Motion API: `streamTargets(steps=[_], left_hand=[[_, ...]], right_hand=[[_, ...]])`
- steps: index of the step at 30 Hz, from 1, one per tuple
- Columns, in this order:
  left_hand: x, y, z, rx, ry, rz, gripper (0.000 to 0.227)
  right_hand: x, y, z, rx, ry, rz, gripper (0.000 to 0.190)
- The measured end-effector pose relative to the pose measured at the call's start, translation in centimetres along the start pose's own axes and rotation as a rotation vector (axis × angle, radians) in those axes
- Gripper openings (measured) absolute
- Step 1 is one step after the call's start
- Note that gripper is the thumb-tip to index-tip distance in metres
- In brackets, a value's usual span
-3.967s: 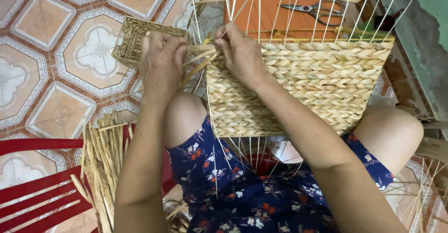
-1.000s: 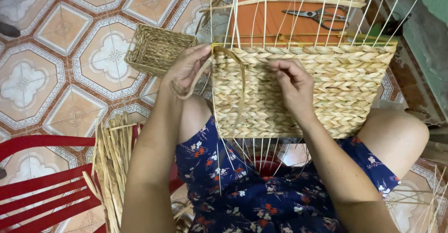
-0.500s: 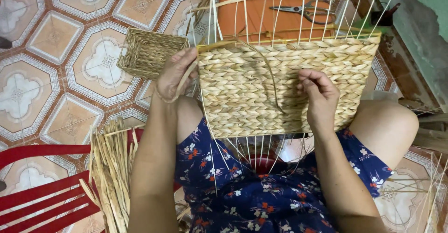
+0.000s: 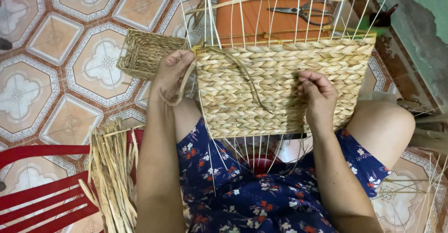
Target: The person weaves a basket by hand, threading dried plant fibers through a frame of vertical stalks. They pull each fiber tight and incorporate new ones to build the basket's walls, occasionally trimming excess material with shears.
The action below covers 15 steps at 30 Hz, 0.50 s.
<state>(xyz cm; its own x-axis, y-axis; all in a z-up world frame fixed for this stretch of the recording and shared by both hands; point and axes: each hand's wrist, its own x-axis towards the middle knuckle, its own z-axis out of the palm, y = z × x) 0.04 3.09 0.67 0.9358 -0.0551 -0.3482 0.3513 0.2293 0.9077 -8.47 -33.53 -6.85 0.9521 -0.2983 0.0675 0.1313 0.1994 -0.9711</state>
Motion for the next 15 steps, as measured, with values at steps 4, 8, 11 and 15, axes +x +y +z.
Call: streamTargets(steps=[4,8,11,15], left_hand=[[4.2,-3.3,-4.2,0.008,0.182,0.062,0.029],[4.2,-3.4,-6.1,-0.43,0.234,0.122,0.029],[3.0,-2.4,-4.7,-0.039,0.195,0.214,0.025],[3.4,-2.9,-5.3,0.268,0.316,-0.011,0.03]], right_hand=[[0.5,-0.1,-0.2,-0.01,-0.019,-0.011,0.02],[0.3,0.0,0.0,-0.014,-0.009,0.002,0.02],[0.2,-0.2,0.1,-0.022,0.003,0.016,0.019],[0.3,-0.2,0.0,-0.016,-0.016,0.014,0.019]])
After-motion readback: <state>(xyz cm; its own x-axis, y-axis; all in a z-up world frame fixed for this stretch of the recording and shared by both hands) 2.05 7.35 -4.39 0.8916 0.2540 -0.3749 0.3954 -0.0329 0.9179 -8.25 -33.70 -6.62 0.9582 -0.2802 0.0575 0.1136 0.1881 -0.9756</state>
